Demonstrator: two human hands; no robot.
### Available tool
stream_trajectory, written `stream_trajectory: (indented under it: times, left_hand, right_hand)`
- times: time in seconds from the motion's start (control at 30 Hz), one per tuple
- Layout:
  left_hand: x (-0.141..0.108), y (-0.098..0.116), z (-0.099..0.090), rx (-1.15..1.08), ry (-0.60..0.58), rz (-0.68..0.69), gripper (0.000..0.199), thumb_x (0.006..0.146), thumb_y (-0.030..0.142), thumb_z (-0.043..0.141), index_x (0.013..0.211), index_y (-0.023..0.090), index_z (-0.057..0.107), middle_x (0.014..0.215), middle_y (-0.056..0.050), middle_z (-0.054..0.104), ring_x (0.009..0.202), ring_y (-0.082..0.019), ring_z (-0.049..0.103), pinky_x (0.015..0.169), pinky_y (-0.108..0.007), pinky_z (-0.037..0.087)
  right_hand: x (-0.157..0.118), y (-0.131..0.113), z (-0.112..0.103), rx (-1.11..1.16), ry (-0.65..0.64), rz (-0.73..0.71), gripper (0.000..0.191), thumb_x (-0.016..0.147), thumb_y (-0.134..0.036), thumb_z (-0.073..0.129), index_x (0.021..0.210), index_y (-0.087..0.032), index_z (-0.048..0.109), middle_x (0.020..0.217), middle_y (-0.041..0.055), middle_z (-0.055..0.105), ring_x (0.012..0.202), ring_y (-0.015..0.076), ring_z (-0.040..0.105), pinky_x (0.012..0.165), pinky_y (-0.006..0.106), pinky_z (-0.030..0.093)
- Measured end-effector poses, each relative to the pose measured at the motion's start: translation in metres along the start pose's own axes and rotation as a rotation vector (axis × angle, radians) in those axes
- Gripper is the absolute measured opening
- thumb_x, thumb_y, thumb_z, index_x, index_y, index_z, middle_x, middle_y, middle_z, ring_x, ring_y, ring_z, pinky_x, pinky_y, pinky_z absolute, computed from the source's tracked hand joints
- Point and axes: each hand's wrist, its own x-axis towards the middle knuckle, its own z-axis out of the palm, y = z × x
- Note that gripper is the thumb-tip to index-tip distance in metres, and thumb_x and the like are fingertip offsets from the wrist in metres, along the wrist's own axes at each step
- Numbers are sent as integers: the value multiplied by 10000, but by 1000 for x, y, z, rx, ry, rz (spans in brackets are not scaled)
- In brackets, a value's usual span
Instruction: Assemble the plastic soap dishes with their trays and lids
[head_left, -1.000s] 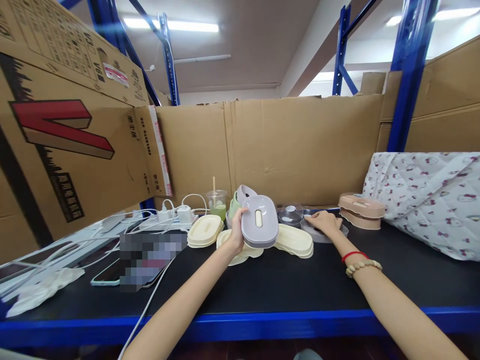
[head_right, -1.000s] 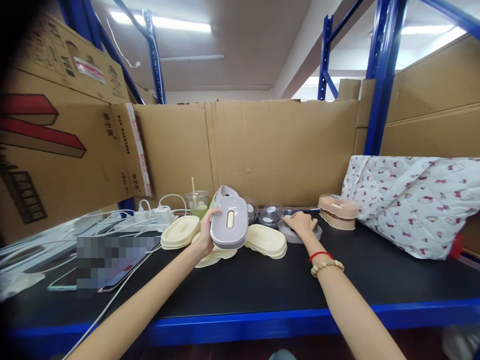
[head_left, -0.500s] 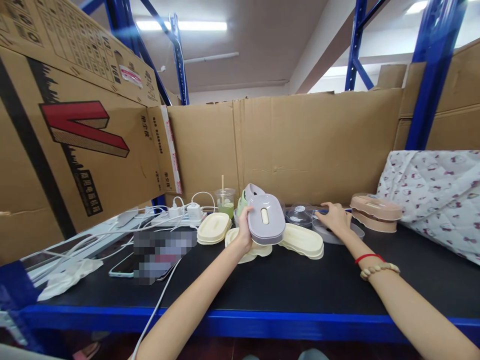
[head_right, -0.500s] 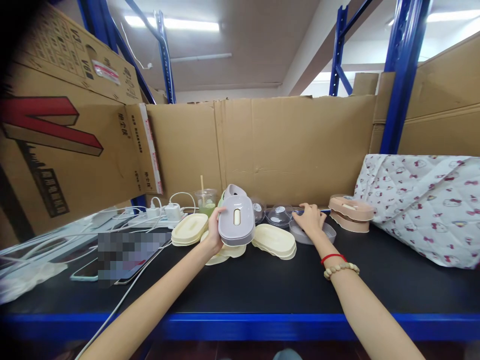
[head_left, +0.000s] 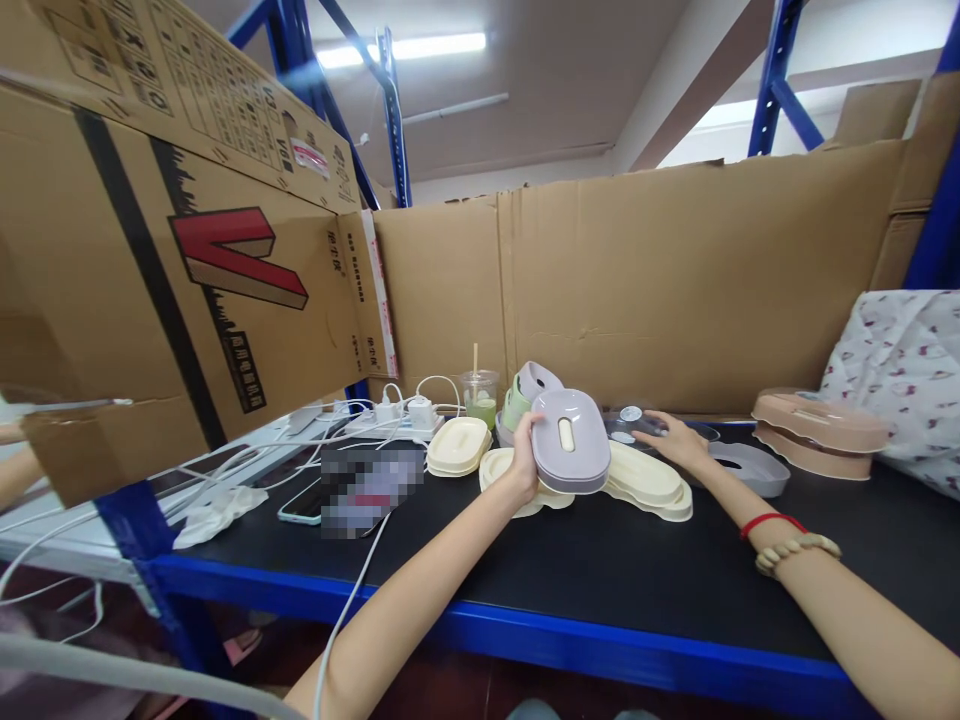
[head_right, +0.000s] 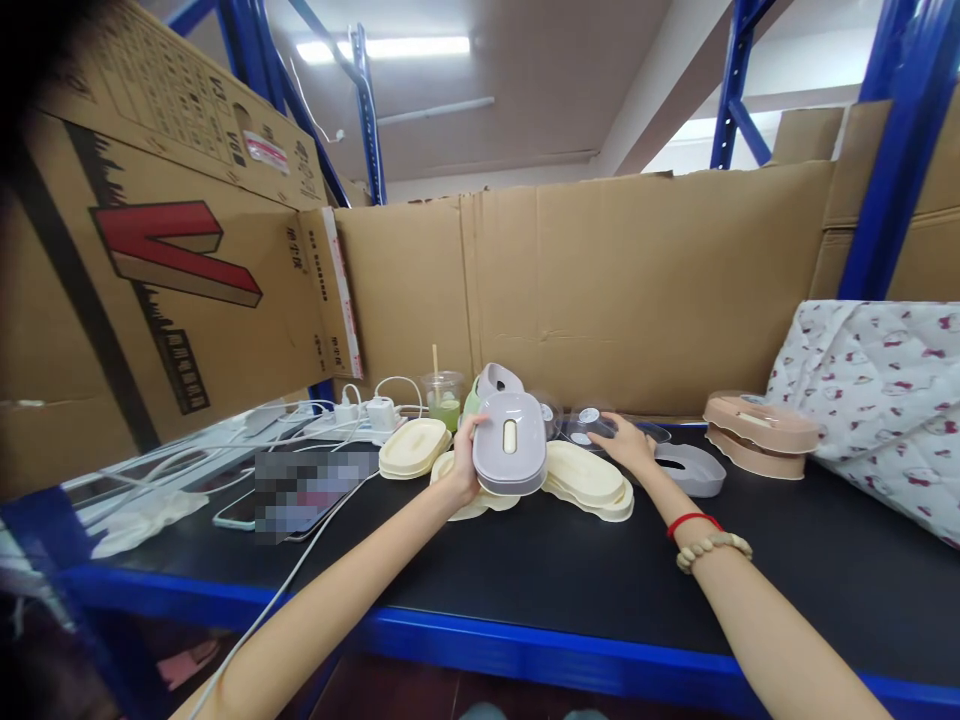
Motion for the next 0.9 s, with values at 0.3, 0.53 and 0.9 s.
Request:
stream_trajectory:
  times: [0.3,0.53,0.9]
  left_hand:
    - [3,-1,1,44,-9,37,135,679,293,572,666,161,593,651,-21,640,775,-205,623,750,-290,486]
    - [8,-3,-3,260,43,136,227,707,379,674,737,154,660,725,-67,674,864,-229,626,782,-291,472]
    - [2,-6,-3,224,-165,109,267,709,381,680,816,137,674,794,-103,697,816,-234,654,711,-325,516]
  right_hand:
    - [-7,-8,-1,546,202,-251,311,674,-217,550,977,-183,612,923,74,635,713,191,627,751,379,514]
    - [-29,-41,-16,1170,140,-236,567,717,-372,575,1262,-305,434,1108,46,584,853,192,657,725,347,556]
    - [-51,-57,-2,963,-76,-331,586,608,-498,674,1122,-225,612,1081,87,652,962,228,587,721,336,512]
